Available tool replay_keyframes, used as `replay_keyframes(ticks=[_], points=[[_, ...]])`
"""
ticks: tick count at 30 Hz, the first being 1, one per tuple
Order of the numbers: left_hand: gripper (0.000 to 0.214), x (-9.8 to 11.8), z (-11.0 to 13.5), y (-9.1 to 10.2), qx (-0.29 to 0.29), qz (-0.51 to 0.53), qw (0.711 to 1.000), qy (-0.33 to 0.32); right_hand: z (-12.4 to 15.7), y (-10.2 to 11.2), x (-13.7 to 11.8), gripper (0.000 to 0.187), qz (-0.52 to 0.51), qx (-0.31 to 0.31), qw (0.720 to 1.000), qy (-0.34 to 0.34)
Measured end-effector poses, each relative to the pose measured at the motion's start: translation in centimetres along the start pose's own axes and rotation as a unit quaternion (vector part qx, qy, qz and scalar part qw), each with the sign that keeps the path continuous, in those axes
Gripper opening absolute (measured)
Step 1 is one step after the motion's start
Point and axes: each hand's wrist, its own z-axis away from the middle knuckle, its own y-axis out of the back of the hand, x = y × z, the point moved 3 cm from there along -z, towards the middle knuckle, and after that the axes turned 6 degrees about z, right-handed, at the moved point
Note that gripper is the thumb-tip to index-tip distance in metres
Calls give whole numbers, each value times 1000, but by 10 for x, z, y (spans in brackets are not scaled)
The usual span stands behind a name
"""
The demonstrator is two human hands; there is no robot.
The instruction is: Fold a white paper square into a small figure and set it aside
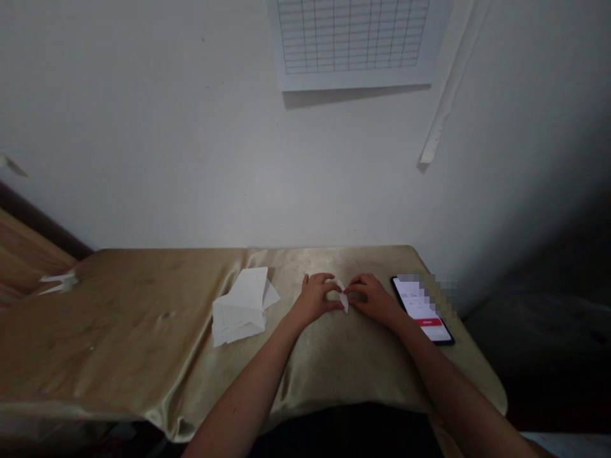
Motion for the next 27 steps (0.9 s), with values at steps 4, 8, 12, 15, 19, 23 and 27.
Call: replay_keyframes(ticks=[4,8,12,15,19,23,27], points=[[21,-1,0,-2,9,3,1000,-8,-1,-1,-2,21,1,15,1000,26],[14,-2,0,-1,3,-2,1000,2,-1,-4,-4,17,-2,23,998,54],[10,-1,0,0,2,6,1000,13,-2,-6,-2,13,-7,34,998,56],[9,-1,0,0,8,11,1000,18,-3,-8,-3,11,-13,35,998,58],[9,0,0,2,7,11,1000,18,-4,-7,-8,11,-16,37,998,55],[7,2,0,3,17,12,1000,13,-4,-8,-14,12,3,33,999,40],[6,2,0,0,22,14,1000,4,-4,-10,-16,12,23,38,999,26]])
